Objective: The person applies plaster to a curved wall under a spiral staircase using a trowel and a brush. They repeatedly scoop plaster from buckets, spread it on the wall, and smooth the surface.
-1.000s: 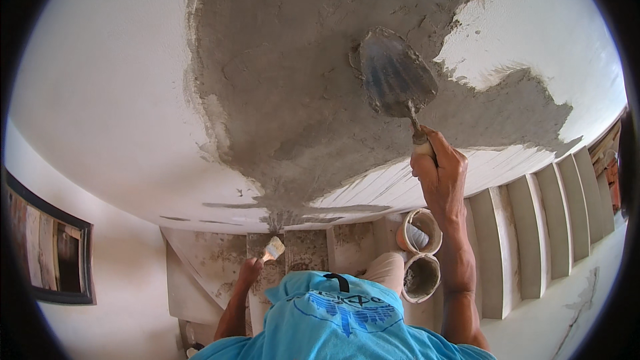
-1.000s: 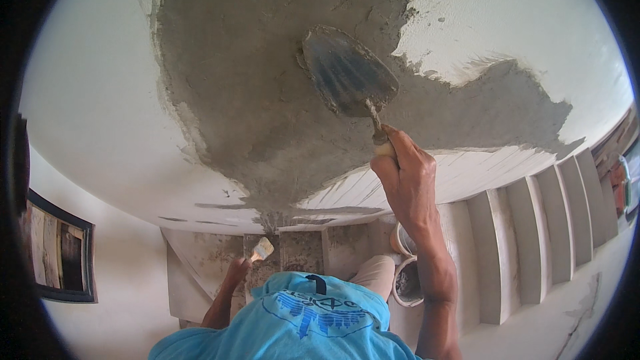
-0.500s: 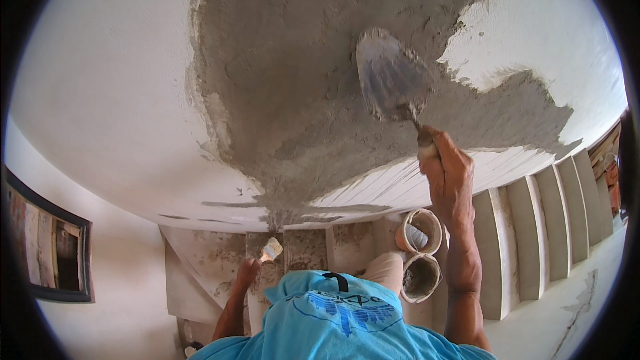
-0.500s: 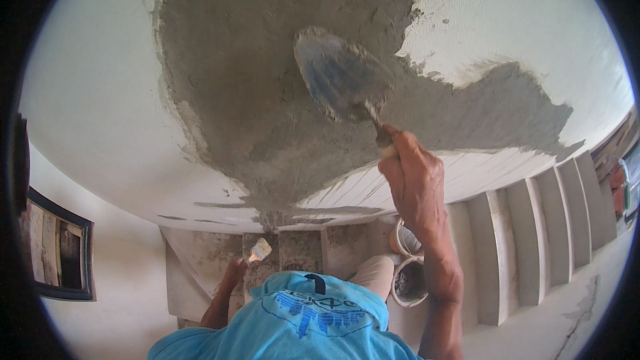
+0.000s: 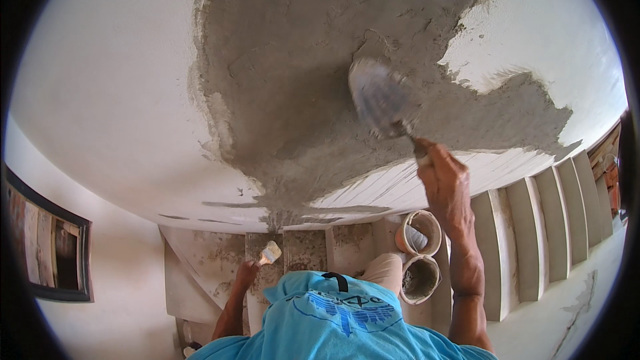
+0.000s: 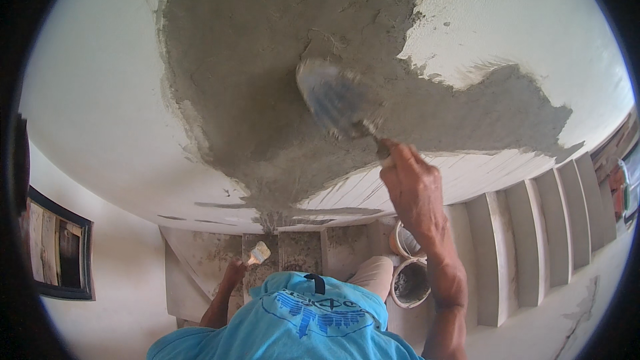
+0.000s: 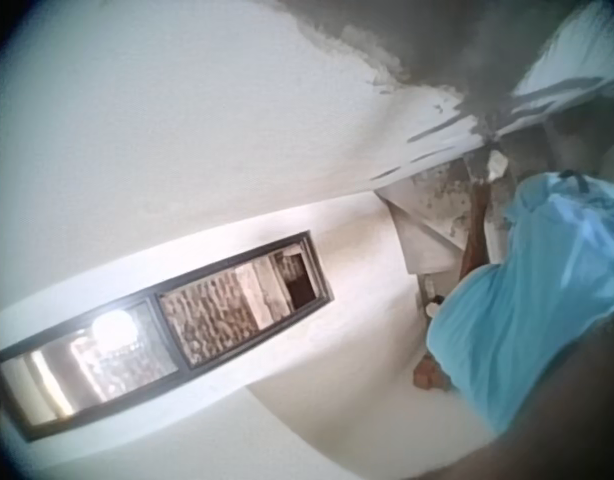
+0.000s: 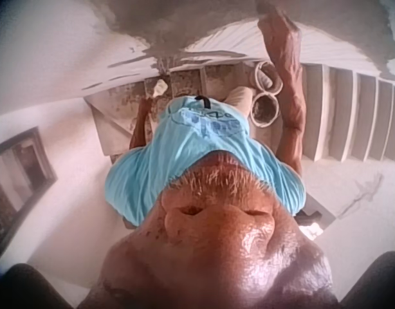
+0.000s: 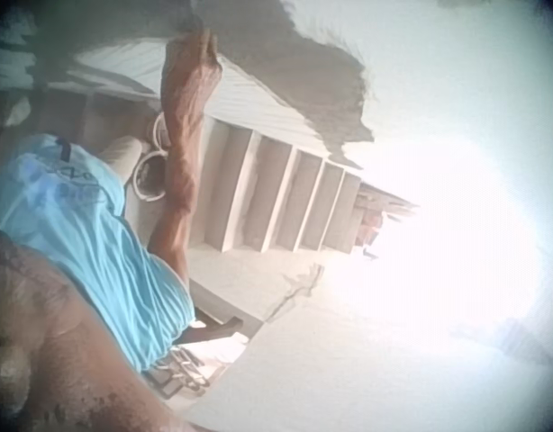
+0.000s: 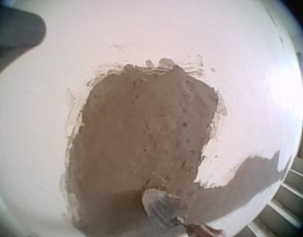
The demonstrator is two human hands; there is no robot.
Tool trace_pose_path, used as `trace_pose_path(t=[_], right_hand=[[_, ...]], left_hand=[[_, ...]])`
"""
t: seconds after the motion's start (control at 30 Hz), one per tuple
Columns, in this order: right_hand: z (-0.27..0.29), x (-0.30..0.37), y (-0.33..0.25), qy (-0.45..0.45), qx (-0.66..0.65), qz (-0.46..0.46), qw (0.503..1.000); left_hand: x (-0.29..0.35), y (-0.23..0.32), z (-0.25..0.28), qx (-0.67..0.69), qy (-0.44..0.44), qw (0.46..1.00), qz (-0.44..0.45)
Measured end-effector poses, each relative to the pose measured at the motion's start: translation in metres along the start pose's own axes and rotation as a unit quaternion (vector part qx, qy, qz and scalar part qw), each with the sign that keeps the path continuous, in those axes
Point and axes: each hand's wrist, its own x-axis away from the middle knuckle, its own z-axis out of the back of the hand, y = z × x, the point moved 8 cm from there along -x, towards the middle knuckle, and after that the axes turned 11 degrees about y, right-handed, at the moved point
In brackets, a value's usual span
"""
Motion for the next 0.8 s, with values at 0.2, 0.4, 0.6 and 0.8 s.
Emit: trace_pose_path(t=[0.2, 0.4, 0.6, 0.8], right_hand=[[0.01, -0.021, -0.006, 0.035, 0.043, -0.002, 0.998], [0.0, 0.015, 0.018, -0.011, 0.062, -0.017, 0.998], [0.019, -0.008, 0.001, 0.041, 0.049, -0.007, 0.998], [0.01, -0.007, 0.013, 0.043, 0.085, 0.013, 0.995]], left_hand=[[-0.012, -0.006, 0.0, 0.044, 0.024, 0.998, -0.048], [-0.009, -0.017, -0.003, -0.004, 0.021, 1.0, -0.014], [0.0, -0.005, 0.004, 0.033, 0.015, 0.999, -0.002], [-0.009, 0.002, 0.003, 0.022, 0.027, 0.998, -0.043]])
